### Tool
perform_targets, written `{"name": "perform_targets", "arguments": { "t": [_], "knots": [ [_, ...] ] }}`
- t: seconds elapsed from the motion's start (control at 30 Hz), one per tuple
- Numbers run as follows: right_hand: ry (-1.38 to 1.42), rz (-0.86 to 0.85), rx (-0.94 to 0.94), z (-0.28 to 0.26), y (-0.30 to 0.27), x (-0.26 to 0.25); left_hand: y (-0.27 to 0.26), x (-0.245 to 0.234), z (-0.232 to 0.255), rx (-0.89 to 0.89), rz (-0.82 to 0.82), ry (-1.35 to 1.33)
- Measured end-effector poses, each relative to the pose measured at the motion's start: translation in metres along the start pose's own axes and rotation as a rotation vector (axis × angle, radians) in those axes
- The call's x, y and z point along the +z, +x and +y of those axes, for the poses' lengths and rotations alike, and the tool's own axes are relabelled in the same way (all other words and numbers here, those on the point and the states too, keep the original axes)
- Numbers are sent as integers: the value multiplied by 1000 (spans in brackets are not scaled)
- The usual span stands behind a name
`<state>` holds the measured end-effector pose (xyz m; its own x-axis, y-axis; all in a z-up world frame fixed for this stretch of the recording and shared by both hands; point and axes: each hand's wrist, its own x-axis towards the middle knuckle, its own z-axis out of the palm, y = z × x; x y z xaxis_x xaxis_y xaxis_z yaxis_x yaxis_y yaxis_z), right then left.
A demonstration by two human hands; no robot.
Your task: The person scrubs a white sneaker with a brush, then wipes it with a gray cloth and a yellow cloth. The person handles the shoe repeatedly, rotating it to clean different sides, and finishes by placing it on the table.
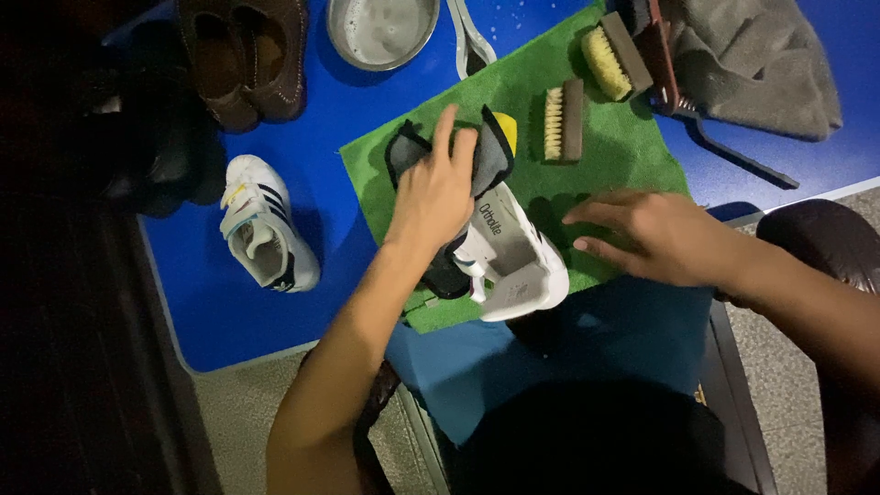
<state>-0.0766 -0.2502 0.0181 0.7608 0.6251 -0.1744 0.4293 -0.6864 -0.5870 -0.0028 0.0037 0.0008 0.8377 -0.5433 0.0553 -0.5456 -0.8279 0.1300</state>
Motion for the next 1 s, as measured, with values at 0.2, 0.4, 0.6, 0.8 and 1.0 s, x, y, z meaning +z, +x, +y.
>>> {"name": "perform_targets", "arguments": {
  "t": [0.2, 0.4, 0.6, 0.8, 1.0],
  "knots": [
    [4, -7, 18, -1, 0, 1, 6, 5, 0, -61, 183, -318],
    [-1, -2, 13, -1, 1, 3, 2, 24, -6, 57, 109, 129],
    [2, 14, -15, -5, 2, -2, 4, 10, -16, 213, 44, 99],
    [-157, 382, -286, -17, 24, -20, 3, -9, -3, 266, 81, -101],
    [-603, 402, -350, -16, 60, -36, 0, -26, 8, 417, 78, -594]
  ]
}}
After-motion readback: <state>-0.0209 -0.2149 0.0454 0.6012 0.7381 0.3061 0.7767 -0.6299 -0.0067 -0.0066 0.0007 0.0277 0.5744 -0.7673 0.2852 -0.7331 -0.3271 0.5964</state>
